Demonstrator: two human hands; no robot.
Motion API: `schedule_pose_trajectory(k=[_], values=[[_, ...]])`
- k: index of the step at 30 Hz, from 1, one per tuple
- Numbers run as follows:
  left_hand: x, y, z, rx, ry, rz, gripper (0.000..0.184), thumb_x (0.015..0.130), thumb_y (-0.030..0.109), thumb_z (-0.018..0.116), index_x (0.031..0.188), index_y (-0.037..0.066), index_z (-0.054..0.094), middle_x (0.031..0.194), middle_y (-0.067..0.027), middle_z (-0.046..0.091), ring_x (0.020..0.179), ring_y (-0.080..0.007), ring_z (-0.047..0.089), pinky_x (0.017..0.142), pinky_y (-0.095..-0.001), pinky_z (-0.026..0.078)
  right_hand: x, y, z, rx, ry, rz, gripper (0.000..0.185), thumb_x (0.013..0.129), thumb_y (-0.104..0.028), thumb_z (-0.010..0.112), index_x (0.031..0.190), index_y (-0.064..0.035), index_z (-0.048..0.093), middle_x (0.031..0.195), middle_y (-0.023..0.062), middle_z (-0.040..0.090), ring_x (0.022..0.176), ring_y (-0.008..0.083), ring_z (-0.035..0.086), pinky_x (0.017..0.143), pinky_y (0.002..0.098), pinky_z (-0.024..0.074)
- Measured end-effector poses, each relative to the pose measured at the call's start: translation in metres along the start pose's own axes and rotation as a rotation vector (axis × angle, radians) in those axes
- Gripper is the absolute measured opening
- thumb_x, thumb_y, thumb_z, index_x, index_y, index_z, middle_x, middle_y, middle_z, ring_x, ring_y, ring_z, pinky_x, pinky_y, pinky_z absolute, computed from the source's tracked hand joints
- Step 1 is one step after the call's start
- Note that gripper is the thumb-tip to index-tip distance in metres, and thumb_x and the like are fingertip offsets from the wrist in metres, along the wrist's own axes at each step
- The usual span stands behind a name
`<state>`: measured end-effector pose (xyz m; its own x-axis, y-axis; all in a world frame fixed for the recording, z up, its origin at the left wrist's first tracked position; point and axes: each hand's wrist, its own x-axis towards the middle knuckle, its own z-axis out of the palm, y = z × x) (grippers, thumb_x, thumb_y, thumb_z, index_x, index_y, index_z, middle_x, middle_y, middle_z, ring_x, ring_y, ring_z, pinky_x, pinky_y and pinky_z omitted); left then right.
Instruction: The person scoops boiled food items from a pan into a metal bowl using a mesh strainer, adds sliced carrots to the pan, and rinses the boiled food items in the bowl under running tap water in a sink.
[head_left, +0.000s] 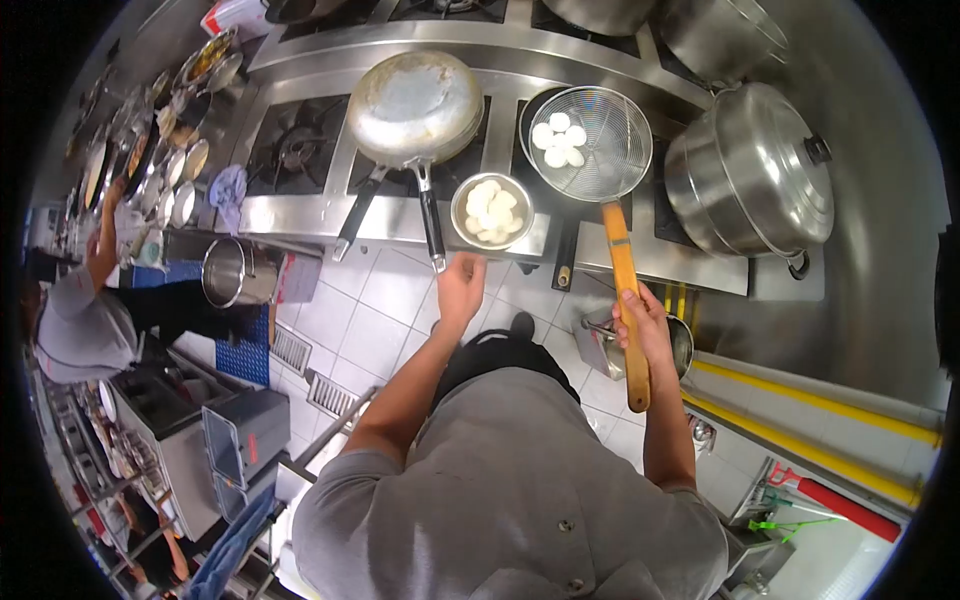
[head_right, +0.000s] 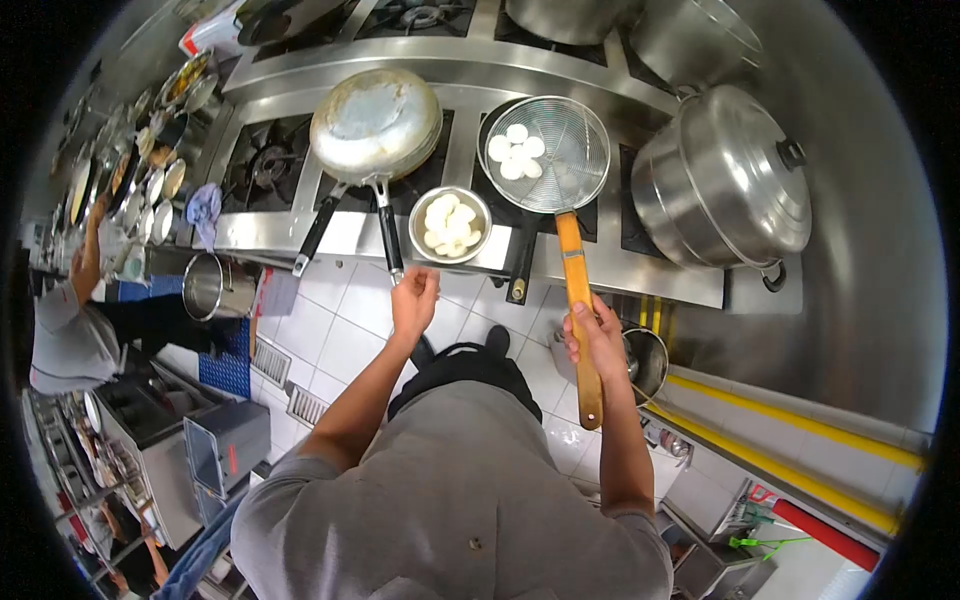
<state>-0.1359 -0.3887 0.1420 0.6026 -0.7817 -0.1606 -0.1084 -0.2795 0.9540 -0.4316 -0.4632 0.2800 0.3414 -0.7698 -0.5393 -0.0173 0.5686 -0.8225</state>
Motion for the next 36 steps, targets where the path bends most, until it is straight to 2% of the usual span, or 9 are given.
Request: schedule_pose_trajectory(k=[5,10,12,14,17,20,22,26,36], values=[[0.008,-0.035,0.007,-0.437,-0.133,-0.446,0.043,0.099,0.04,0.051,0.103,-0.001,0.063,0.088,-0.0152,0.071,0.072,-0.0176,0.066,0.065,-0.0286,0.052,-0.022,-0.001,0.014,0.042,-0.023,0.017,0.025,0.1,-0.026,0.057,0.117,-0.0078,0.053,0.076,0.0038,0.055,0.048,0.0096,0.048,0.04,0.024,0.0389],[0.035,-0.039,0.026,-0.433,-0.04,-0.433,0.044,0.098,0.038,0.052,0.113,-0.003,0.059,0.099,-0.0176,0.07,0.08,-0.0224,0.066,0.072,-0.0325,0.052,-0.053,-0.004,0.026,-0.325,-0.064,0.004,0.028,0.1,-0.028,0.056,0.118,-0.0067,0.053,0.076,0.0036,0.055,0.048,0.0079,0.049,0.04,0.0229,0.0403],[0.047,-0.055,0.04,-0.046,0.241,-0.146,0.049,0.097,0.035,0.053,0.124,-0.006,0.051,0.101,-0.0202,0.068,0.088,-0.0295,0.065,0.082,-0.037,0.052,-0.055,0.008,0.026,-0.371,-0.086,-0.015,0.029,0.1,-0.026,0.056,0.121,-0.0062,0.054,0.074,0.0028,0.055,0.049,0.0076,0.05,0.04,0.0234,0.0413],[0.032,-0.016,0.034,-0.143,0.183,-0.09,0.063,0.093,0.031,0.059,0.136,-0.009,0.04,0.12,-0.0275,0.06,0.111,-0.0388,0.058,0.099,-0.0407,0.045,-0.061,0.018,0.037,-0.443,-0.044,-0.045,0.033,0.1,-0.022,0.055,0.128,-0.0057,0.055,0.073,0.0009,0.054,0.049,0.0069,0.049,0.04,0.0234,0.0413],[0.025,0.003,0.039,0.064,0.252,0.139,0.097,0.082,0.03,0.073,0.147,-0.012,0.016,0.152,-0.0355,0.02,0.144,-0.0457,0.019,0.119,-0.0448,0.018,-0.064,0.033,0.042,-0.536,-0.013,-0.067,0.041,0.099,-0.019,0.057,0.138,-0.0079,0.051,0.069,-0.0006,0.054,0.051,0.0057,0.051,0.042,0.0234,0.0438],[0.029,-0.004,0.048,0.051,0.266,0.148,0.098,0.08,0.028,0.073,0.148,-0.012,0.014,0.153,-0.0354,0.018,0.144,-0.0453,0.019,0.119,-0.0453,0.019,-0.069,0.037,0.045,-0.711,0.044,-0.078,0.044,0.096,-0.016,0.06,0.138,-0.0076,0.052,0.068,0.0039,0.06,0.053,0.0107,0.058,0.048,0.0274,0.0488],[0.031,-0.005,0.049,0.018,0.269,0.118,0.098,0.079,0.025,0.072,0.148,-0.011,0.013,0.153,-0.0353,0.017,0.144,-0.0452,0.019,0.119,-0.0451,0.019,-0.067,0.047,0.043,-0.917,0.085,-0.367,0.045,0.093,-0.013,0.061,0.137,-0.0065,0.053,0.075,0.013,0.066,0.056,0.0195,0.062,0.057,0.0318,0.0512],[0.035,-0.005,0.041,-0.043,0.233,0.117,0.096,0.076,0.018,0.071,0.148,-0.01,0.014,0.152,-0.0342,0.02,0.144,-0.0443,0.021,0.119,-0.0442,0.02,-0.067,0.044,0.045,-1.064,0.128,-0.465,0.043,0.093,-0.012,0.064,0.134,-0.0036,0.055,0.079,0.0109,0.068,0.056,0.0118,0.06,0.054,0.0261,0.0491],[0.034,-0.007,0.037,-0.098,0.198,0.107,0.096,0.075,0.016,0.072,0.149,-0.009,0.016,0.152,-0.032,0.025,0.143,-0.0438,0.024,0.118,-0.0456,0.022,-0.08,0.037,0.045,-1.109,0.141,-0.673,0.048,0.089,-0.007,0.065,0.136,-0.0054,0.054,0.093,0.0209,0.07,0.072,0.0205,0.069,0.068,0.0304,0.053]])
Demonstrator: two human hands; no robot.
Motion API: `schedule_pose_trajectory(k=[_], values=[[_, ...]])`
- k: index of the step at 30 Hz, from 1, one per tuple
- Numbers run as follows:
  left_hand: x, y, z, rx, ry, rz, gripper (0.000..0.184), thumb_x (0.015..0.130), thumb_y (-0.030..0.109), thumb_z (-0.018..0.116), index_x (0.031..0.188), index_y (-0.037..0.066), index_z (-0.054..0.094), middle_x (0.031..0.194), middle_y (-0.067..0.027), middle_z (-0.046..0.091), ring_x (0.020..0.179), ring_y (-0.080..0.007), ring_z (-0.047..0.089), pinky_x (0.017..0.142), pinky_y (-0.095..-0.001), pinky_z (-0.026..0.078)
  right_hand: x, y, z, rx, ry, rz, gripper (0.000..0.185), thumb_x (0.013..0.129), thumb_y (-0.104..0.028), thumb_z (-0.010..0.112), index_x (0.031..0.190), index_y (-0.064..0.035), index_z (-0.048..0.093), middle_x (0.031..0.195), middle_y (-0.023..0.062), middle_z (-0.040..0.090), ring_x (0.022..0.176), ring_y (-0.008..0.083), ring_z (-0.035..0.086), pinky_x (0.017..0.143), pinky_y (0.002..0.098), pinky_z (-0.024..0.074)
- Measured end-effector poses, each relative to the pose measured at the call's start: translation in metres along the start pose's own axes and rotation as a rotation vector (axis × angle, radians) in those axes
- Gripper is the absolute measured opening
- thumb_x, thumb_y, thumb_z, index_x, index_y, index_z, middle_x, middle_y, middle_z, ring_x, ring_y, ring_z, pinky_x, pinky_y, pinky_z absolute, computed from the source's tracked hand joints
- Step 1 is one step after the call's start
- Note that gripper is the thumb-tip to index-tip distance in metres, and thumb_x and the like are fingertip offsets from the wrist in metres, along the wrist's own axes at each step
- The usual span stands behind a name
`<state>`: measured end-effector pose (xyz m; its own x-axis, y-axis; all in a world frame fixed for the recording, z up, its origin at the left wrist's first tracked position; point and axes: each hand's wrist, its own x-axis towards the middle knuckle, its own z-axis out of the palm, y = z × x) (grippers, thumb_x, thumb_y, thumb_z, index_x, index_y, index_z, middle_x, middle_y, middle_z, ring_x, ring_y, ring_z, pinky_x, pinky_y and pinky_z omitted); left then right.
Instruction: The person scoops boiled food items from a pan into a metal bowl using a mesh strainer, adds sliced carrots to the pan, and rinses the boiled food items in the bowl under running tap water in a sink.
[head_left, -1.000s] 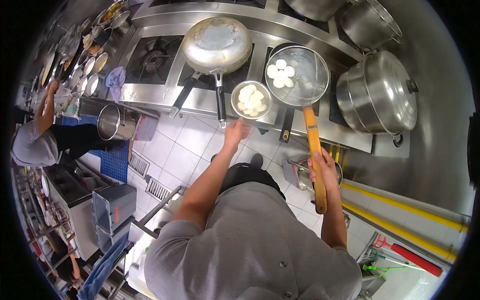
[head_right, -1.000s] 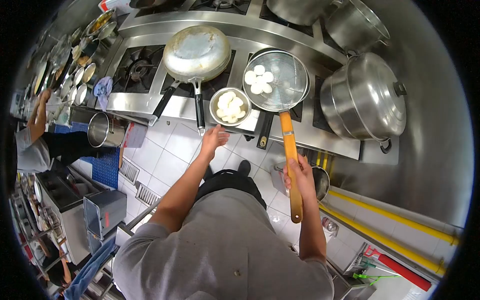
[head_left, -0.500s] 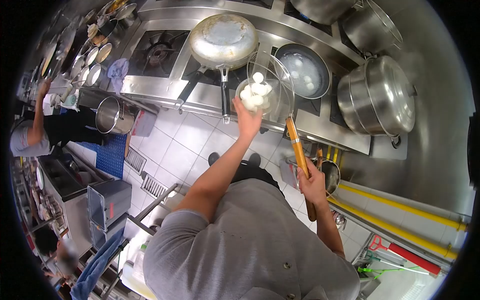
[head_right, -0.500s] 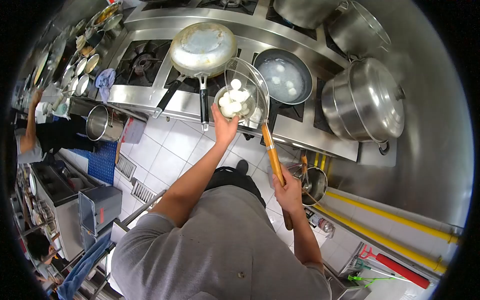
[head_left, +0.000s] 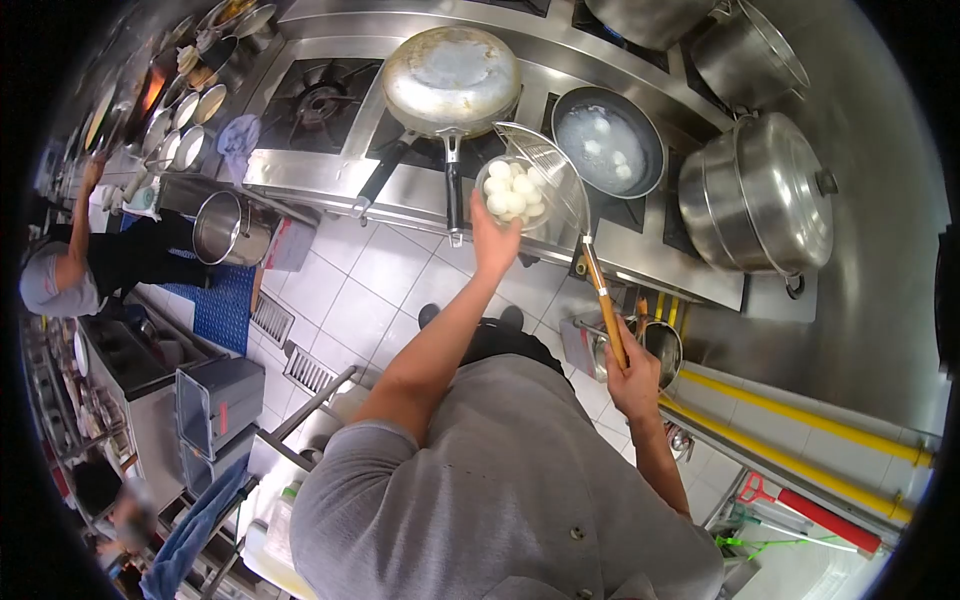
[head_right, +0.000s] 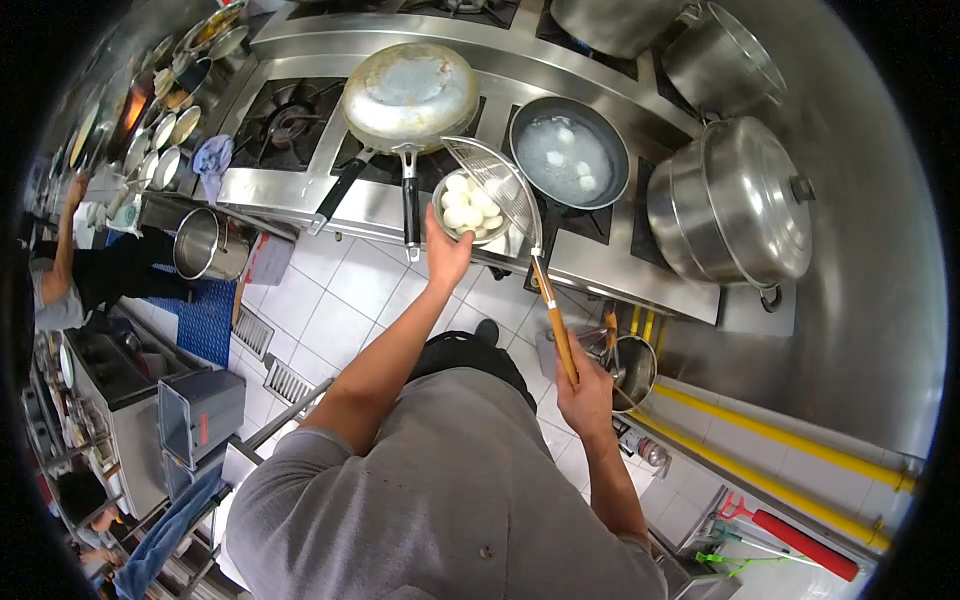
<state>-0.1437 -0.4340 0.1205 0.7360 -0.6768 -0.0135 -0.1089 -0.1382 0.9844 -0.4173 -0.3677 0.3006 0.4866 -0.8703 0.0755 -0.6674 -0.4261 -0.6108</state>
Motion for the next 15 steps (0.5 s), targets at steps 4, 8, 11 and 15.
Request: schedule_pose_trajectory(k=[4,8,11,15], values=[[-0.006,0.024,-0.001,0.326,0.088,0.24,0.075,0.075,0.016,0.071,0.14,0.0,0.037,0.143,-0.0269,0.037,0.135,-0.044,0.033,0.112,-0.0498,0.028,-0.007,0.011,0.011,0.035,-0.014,0.072,0.05,0.089,-0.006,0.064,0.137,-0.006,0.053,0.096,0.0212,0.071,0.077,0.0225,0.071,0.071,0.0308,0.0533],[0.022,0.056,0.003,0.364,-0.077,0.499,0.05,0.078,0.018,0.07,0.124,0.006,0.053,0.128,-0.0203,0.047,0.122,-0.0402,0.042,0.105,-0.0501,0.034,-0.001,-0.007,0.008,0.119,-0.095,0.192,0.05,0.088,-0.007,0.065,0.136,-0.004,0.054,0.102,0.0243,0.069,0.085,0.0319,0.072,0.077,0.035,0.0536],[0.051,0.058,0.011,0.516,-0.096,0.567,0.047,0.078,0.02,0.072,0.119,0.005,0.056,0.125,-0.0182,0.049,0.119,-0.0396,0.044,0.101,-0.0505,0.036,0.002,-0.013,0.006,0.092,-0.099,0.175,0.05,0.088,-0.008,0.065,0.136,-0.0043,0.054,0.096,0.0243,0.069,0.078,0.0291,0.072,0.073,0.0336,0.0535],[0.063,0.053,0.015,0.66,-0.164,0.623,0.04,0.076,0.023,0.072,0.112,0.007,0.062,0.122,-0.0157,0.052,0.116,-0.0377,0.046,0.097,-0.0481,0.038,-0.001,-0.013,0.006,0.088,-0.053,0.106,0.05,0.089,-0.009,0.064,0.137,-0.0056,0.053,0.087,0.0236,0.068,0.068,0.0281,0.069,0.068,0.0337,0.0527]])
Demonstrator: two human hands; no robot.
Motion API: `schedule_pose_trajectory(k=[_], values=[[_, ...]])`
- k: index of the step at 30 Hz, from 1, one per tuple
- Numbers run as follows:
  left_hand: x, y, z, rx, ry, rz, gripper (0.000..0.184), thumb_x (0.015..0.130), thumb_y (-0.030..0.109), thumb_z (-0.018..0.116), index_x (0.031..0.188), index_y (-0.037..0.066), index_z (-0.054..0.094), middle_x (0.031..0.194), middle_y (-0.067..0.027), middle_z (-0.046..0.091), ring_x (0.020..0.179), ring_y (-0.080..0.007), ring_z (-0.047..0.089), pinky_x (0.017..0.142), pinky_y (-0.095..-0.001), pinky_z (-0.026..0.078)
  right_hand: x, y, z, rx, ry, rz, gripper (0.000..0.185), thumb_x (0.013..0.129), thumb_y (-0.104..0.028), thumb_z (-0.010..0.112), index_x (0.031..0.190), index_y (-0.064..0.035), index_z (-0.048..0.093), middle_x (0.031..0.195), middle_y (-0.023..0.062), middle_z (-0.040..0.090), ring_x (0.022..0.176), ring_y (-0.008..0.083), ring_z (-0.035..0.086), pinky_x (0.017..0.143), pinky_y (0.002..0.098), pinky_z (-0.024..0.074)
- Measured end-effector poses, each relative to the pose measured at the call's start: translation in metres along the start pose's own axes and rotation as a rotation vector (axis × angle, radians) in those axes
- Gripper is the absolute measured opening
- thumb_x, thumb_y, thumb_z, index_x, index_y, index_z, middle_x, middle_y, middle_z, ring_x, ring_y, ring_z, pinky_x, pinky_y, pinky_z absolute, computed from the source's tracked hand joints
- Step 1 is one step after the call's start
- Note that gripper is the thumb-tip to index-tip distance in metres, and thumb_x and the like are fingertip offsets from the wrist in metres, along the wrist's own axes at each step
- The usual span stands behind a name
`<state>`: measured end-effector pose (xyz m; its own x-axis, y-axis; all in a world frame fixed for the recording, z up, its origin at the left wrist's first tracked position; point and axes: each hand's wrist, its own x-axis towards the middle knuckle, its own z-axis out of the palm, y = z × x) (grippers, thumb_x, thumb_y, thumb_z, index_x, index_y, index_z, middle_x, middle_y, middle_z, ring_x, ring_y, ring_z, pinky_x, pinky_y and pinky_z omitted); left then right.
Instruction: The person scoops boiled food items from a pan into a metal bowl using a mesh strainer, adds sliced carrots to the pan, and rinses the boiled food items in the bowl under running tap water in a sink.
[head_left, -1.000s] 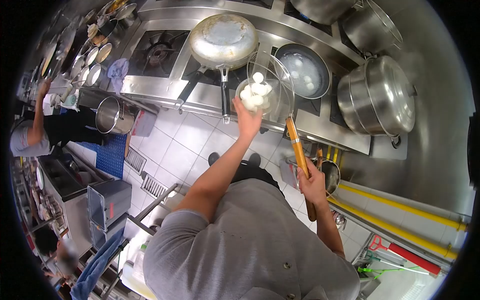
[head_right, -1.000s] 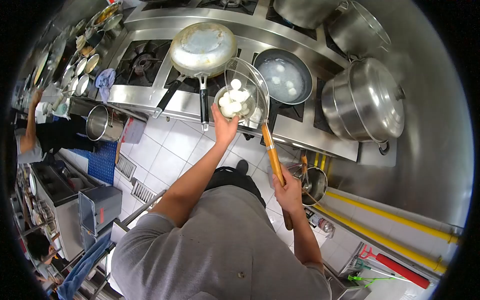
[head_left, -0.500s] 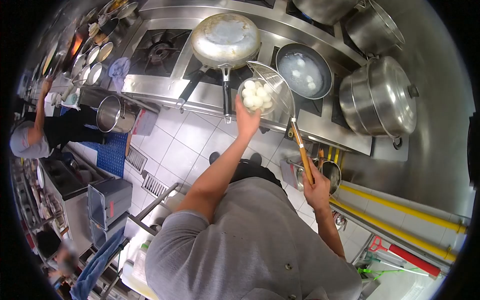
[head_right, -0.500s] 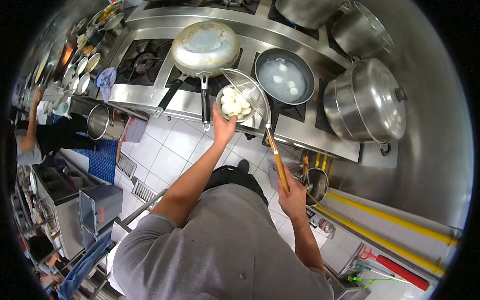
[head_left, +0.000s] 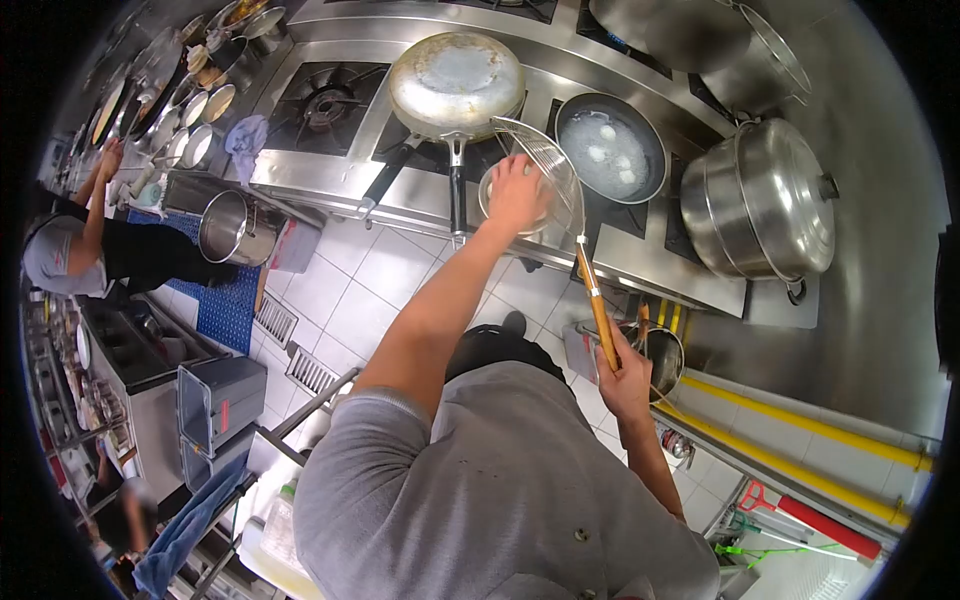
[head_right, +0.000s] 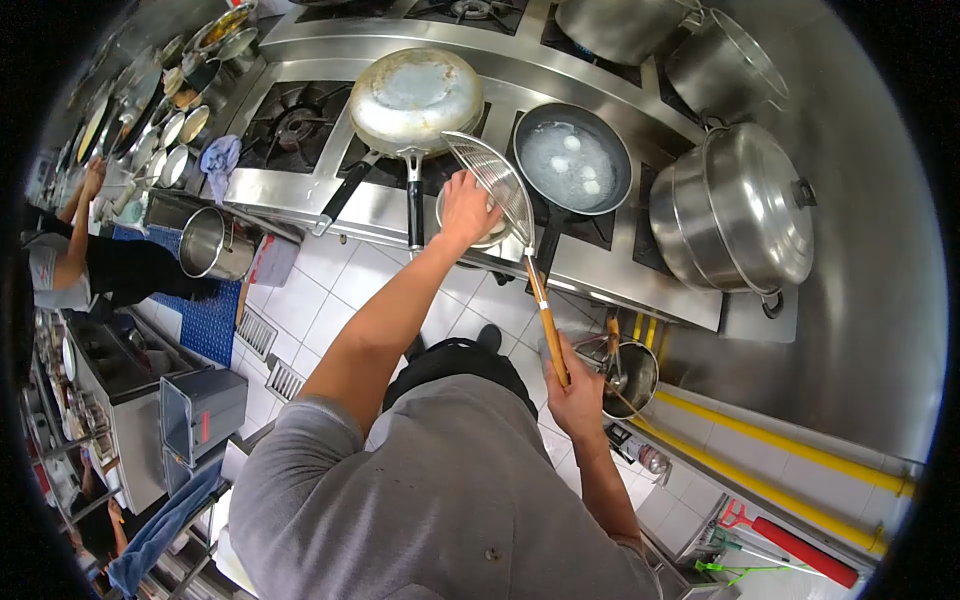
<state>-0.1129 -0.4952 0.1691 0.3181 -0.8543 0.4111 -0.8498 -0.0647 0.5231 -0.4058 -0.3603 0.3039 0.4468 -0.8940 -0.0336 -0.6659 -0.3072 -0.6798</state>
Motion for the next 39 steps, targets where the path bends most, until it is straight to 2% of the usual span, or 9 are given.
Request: schedule_pose_trajectory(k=[5,11,17,25,28,31,33,36,39], values=[[-0.019,-0.007,0.002,-0.05,-0.042,-0.047,0.031,0.078,0.019,0.066,0.108,0.01,0.062,0.114,-0.0133,0.055,0.107,-0.0347,0.05,0.092,-0.0465,0.039,0.003,0.009,0.01,-0.014,0.026,0.01,0.051,0.089,-0.009,0.065,0.138,-0.0057,0.053,0.086,0.0236,0.068,0.065,0.0292,0.067,0.068,0.0346,0.0524],[-0.031,-0.013,-0.004,-0.062,0.035,-0.112,0.031,0.08,0.017,0.066,0.11,0.01,0.062,0.112,-0.0133,0.056,0.105,-0.0345,0.051,0.09,-0.046,0.04,0.009,0.017,0.012,-0.051,0.149,-0.175,0.05,0.089,-0.009,0.065,0.138,-0.0062,0.053,0.084,0.0223,0.068,0.065,0.0296,0.067,0.066,0.0343,0.0519],[-0.064,0.009,-0.029,-0.216,0.18,-0.121,0.032,0.081,0.014,0.067,0.111,0.008,0.061,0.11,-0.0143,0.056,0.105,-0.0355,0.051,0.09,-0.0456,0.04,0.039,0.029,-0.026,-0.12,0.198,0.121,0.048,0.091,-0.015,0.064,0.137,-0.0125,0.055,0.065,0.0173,0.059,0.057,0.0238,0.062,0.058,0.0333,0.0491],[-0.124,0.052,-0.058,-0.354,0.032,-0.086,0.03,0.081,0.012,0.067,0.11,0.007,0.06,0.11,-0.0143,0.056,0.105,-0.036,0.051,0.092,-0.0443,0.04,0.127,0.099,-0.045,-0.192,0.318,0.196,0.044,0.09,-0.018,0.061,0.133,-0.0138,0.058,0.08,0.0276,0.064,0.071,0.0442,0.063,0.068,0.0471,0.0504],[-0.135,0.06,-0.081,-0.408,0.012,-0.118,0.028,0.082,0.007,0.068,0.109,0.005,0.061,0.108,-0.012,0.059,0.106,-0.0327,0.054,0.094,-0.0399,0.041,0.135,0.104,-0.051,-0.196,0.287,0.24,0.044,0.089,-0.02,0.062,0.132,-0.0133,0.059,0.084,0.0289,0.065,0.079,0.0443,0.065,0.074,0.0482,0.051],[-0.147,0.053,-0.091,-0.458,-0.031,-0.166,0.032,0.081,0.008,0.069,0.111,0.006,0.06,0.111,-0.0137,0.057,0.107,-0.0339,0.052,0.093,-0.0419,0.04,0.136,0.117,-0.049,-0.221,0.29,0.175,0.044,0.089,-0.02,0.063,0.132,-0.0124,0.059,0.087,0.0291,0.065,0.082,0.0443,0.065,0.075,0.0477,0.0517],[-0.151,0.05,-0.099,-0.449,0.014,-0.156,0.031,0.081,0.007,0.069,0.111,0.006,0.061,0.11,-0.0128,0.058,0.106,-0.0326,0.052,0.093,-0.0408,0.04,0.131,0.115,-0.047,-0.221,0.311,0.106,0.044,0.089,-0.02,0.063,0.132,-0.0118,0.059,0.088,0.0289,0.066,0.083,0.0444,0.066,0.075,0.0476,0.052],[-0.153,0.041,-0.111,-0.361,0.073,-0.184,0.028,0.082,0.004,0.067,0.109,0.006,0.062,0.11,-0.0115,0.059,0.106,-0.0311,0.053,0.093,-0.0398,0.04,0.124,0.106,-0.037,-0.195,0.276,0.189,0.044,0.089,-0.021,0.063,0.131,-0.0104,0.059,0.094,0.0301,0.066,0.089,0.0457,0.065,0.079,0.0475,0.0519],[-0.156,0.028,-0.118,-0.35,0.134,-0.228,0.027,0.082,0.004,0.067,0.108,0.006,0.062,0.109,-0.0114,0.059,0.105,-0.0311,0.053,0.093,-0.0398,0.04,0.117,0.111,-0.017,-0.147,0.261,0.264,0.041,0.092,-0.019,0.06,0.133,-0.0109,0.058,0.084,0.0232,0.069,0.07,0.0388,0.068,0.065,0.0444,0.0547]])
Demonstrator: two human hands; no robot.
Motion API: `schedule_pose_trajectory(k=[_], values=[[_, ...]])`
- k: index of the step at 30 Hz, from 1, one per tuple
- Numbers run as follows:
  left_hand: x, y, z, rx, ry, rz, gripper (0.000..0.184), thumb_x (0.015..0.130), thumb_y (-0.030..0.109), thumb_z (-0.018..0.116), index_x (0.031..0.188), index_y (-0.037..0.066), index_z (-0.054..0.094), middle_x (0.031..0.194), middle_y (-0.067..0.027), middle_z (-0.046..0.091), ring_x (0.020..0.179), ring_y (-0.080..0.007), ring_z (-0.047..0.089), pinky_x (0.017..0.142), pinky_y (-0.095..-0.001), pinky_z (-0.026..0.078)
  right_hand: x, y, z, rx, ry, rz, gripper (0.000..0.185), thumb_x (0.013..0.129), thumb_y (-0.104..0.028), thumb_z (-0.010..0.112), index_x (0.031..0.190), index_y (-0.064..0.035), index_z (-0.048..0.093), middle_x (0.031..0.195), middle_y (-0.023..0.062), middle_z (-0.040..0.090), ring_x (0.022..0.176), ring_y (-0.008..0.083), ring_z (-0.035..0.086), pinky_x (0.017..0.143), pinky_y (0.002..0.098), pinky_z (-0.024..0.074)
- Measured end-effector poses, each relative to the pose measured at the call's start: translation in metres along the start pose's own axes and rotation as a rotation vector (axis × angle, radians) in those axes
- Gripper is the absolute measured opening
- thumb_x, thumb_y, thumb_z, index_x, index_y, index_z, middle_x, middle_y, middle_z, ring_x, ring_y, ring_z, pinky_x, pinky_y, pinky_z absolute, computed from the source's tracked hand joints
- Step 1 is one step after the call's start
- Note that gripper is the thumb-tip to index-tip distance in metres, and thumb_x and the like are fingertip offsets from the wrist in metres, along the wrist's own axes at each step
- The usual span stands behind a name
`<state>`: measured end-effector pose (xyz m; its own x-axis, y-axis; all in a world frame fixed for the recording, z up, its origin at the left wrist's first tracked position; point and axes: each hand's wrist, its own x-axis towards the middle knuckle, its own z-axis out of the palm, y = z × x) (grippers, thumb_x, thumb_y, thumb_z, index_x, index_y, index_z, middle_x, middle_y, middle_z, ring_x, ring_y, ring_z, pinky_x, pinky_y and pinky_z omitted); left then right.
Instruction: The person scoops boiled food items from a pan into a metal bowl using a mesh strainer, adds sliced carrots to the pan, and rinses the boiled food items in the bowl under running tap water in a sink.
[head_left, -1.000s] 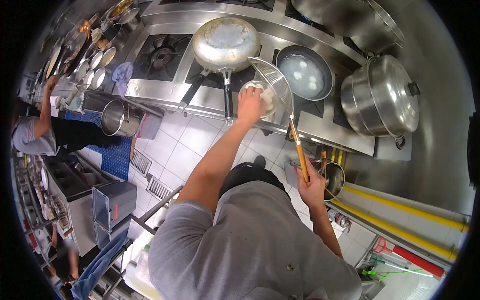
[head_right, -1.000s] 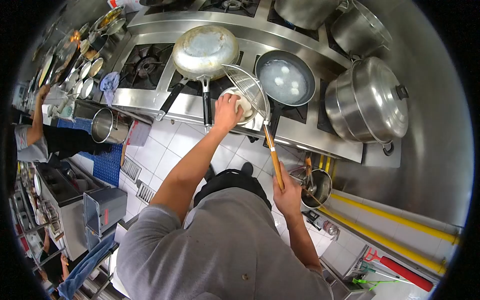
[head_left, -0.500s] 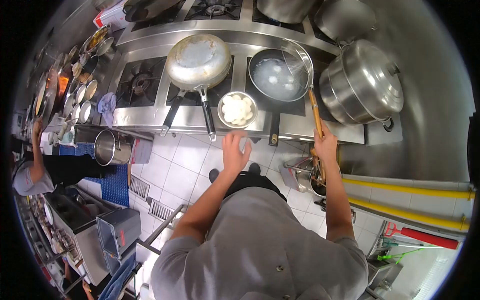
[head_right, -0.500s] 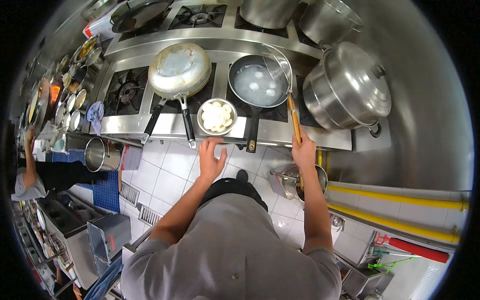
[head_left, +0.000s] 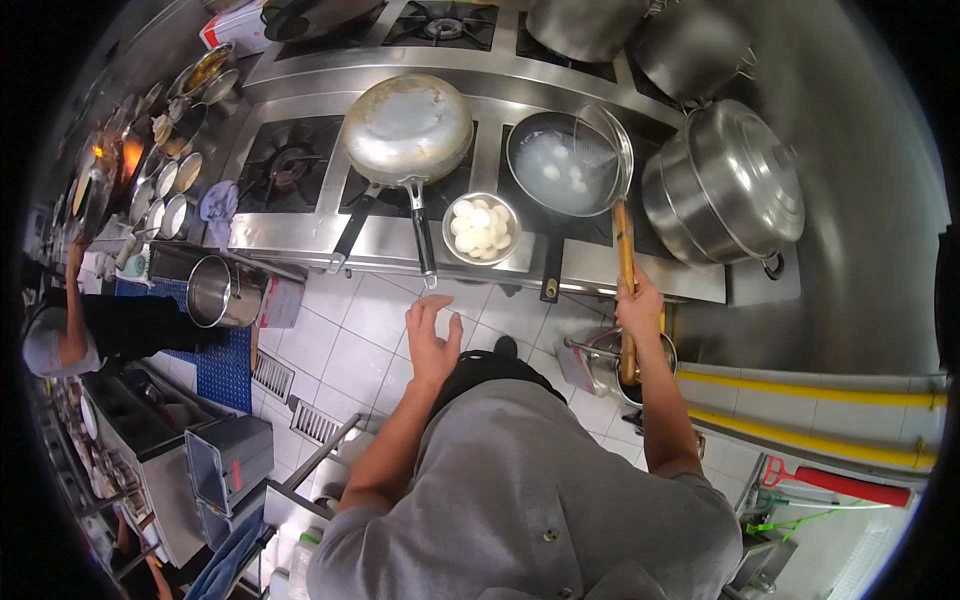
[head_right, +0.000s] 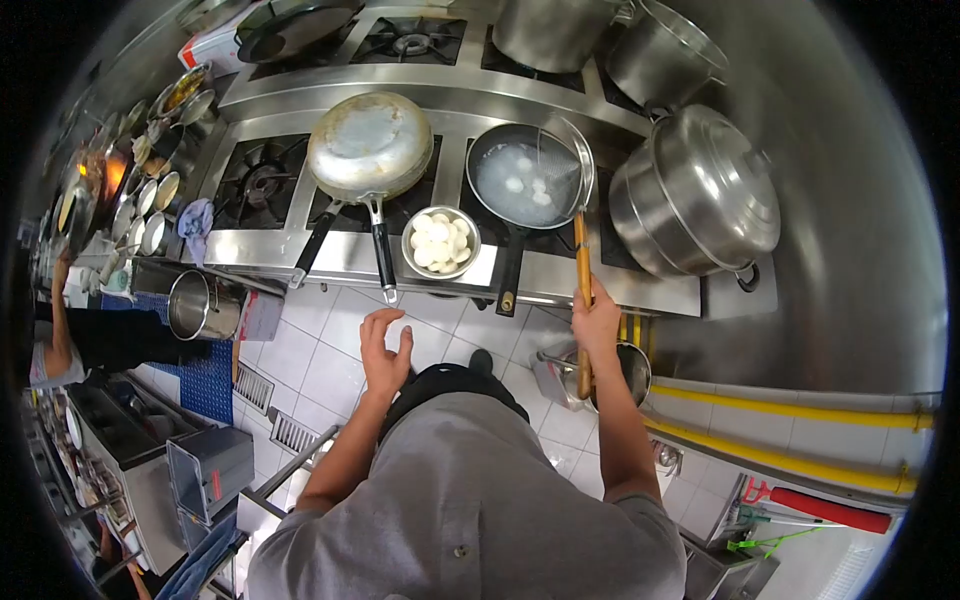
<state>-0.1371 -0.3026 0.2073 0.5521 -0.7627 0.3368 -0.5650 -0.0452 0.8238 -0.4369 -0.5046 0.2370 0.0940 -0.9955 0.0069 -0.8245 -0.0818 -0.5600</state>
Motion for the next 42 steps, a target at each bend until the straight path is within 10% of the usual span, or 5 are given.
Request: schedule_pose_trajectory(k=[3,42], values=[[0.002,-0.007,-0.01,-0.002,0.04,-0.005,0.026,0.082,0.003,0.067,0.107,0.006,0.063,0.108,-0.0114,0.06,0.104,-0.031,0.053,0.092,-0.0399,0.041,-0.019,-0.04,0.012,0.483,-0.074,0.315,0.037,0.098,-0.015,0.054,0.134,-0.0121,0.055,0.065,0.0007,0.056,0.045,0.009,0.053,0.037,0.0263,0.0437],[0.083,-0.003,0.021,-0.058,-0.07,0.199,0.027,0.083,0.006,0.065,0.109,0.005,0.062,0.109,-0.0149,0.059,0.104,-0.0358,0.055,0.091,-0.043,0.043,-0.015,-0.061,0.027,1.137,-0.459,0.349,0.023,0.097,-0.022,0.059,0.11,-0.0037,0.055,0.075,0.0059,0.058,0.054,0.0111,0.052,0.044,0.0263,0.0435]])
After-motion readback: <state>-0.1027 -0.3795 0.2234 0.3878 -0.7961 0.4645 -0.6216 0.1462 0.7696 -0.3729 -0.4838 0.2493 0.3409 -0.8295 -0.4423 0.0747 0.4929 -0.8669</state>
